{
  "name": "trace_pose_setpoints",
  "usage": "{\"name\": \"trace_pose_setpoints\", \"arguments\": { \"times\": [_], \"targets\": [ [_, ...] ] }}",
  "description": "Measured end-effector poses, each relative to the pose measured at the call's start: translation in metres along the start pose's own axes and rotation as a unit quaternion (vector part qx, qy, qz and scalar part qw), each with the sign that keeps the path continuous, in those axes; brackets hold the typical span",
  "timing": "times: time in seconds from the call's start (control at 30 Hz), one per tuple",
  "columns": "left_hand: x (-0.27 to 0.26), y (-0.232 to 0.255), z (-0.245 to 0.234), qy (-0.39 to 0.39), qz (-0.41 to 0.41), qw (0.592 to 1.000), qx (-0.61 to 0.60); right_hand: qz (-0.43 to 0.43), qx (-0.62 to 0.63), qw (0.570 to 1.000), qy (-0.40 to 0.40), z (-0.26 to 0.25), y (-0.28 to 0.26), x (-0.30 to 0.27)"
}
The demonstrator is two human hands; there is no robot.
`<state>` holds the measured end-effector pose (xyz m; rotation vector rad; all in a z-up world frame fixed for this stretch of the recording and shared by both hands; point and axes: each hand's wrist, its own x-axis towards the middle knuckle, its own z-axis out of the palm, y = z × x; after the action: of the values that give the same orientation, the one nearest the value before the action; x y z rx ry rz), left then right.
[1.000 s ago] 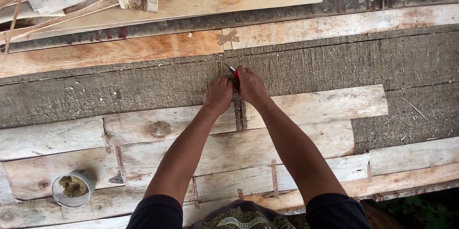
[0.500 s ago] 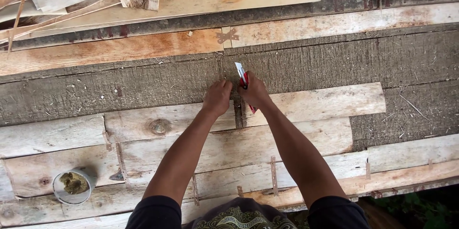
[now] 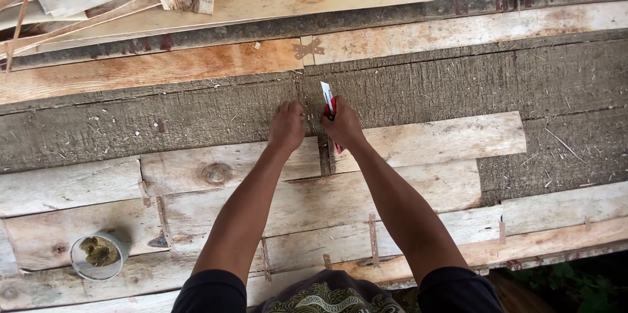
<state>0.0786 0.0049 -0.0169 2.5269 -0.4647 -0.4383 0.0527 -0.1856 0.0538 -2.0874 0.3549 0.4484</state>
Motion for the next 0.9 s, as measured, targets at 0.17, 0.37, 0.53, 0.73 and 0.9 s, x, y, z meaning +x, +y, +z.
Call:
{"name": "trace_pose_setpoints", "arguments": {
  "times": [0.17, 0.37, 0.53, 0.73, 0.9],
  "targets": [
    [-0.004, 0.016, -0.008, -0.032, 0.008, 0.999, 0.036, 0.010, -0.012, 1.000, 0.012, 0.017, 0.000, 0.007],
    [-0.001, 0.031, -0.013, -0.056, 0.010, 0.993, 0.104, 0.012, -0.004, 0.999, 0.043, 0.020, -0.005, 0.006],
    [-0.002, 0.053, -0.028, -0.055, -0.009, 0.987, 0.149, 0.019, 0.002, 0.998, 0.055, 0.022, 0.006, 0.012],
    [0.010, 0.046, -0.032, -0.059, -0.044, 0.990, 0.124, 0.066, 0.199, 0.976, 0.055, 0.002, -0.018, 0.009],
    [0.037, 0.061, -0.103, 0.068, -0.070, 0.979, -0.179, 0.058, 0.349, 0.932, 0.084, -0.012, -0.054, 0.052]
  ]
}}
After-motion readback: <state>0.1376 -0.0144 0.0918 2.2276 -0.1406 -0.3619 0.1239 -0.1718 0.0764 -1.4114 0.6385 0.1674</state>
